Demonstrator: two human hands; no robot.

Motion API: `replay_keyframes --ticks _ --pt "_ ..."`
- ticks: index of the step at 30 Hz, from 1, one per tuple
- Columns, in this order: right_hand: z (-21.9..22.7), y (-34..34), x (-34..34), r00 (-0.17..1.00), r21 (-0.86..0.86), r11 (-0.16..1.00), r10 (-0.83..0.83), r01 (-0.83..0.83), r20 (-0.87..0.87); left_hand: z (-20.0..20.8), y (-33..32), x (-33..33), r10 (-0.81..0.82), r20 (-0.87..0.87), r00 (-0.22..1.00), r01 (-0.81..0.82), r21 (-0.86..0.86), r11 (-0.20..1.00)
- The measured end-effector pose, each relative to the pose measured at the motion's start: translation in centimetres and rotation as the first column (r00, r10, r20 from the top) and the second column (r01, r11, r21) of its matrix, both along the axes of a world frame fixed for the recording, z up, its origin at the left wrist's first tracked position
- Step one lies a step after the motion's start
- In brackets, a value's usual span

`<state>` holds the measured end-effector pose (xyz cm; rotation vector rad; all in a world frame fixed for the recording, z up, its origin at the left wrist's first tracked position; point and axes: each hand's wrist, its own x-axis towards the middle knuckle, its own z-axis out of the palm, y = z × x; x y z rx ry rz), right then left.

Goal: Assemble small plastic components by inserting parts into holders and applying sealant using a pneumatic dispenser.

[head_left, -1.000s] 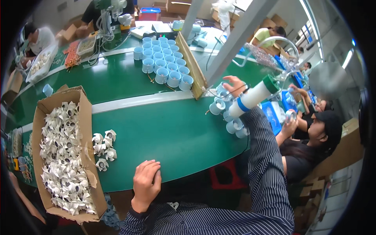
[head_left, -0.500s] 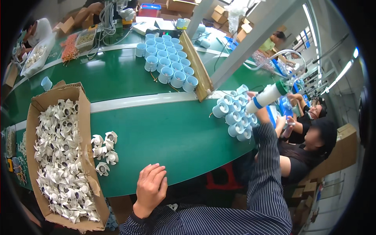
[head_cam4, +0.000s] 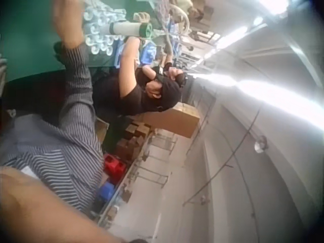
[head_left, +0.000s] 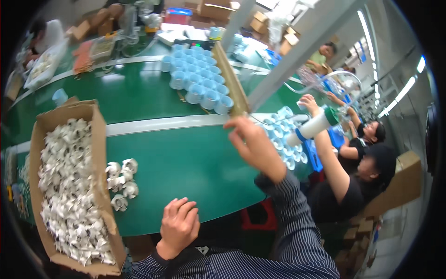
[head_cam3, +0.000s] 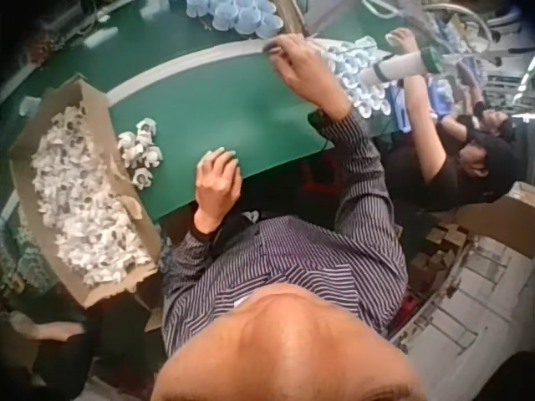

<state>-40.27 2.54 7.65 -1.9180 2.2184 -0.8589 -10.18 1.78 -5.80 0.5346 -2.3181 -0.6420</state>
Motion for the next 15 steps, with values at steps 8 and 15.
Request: replay_keyframes --ticks 8,15 --pt "-3.8 -15.4 -12.4 0.893 0.242 0.966 0.187 -0.092 -0.408 -0.9 0.0 1.2 0.052 -0.100 0.994 -0.046 0.066 0.997" --pt "-4.9 -15.9 -14.7 0.867 0.361 0.888 0.399 -0.284 -0.298 -1.6 0.6 0.4 0.096 -0.133 0.987 -0.081 0.111 0.990"
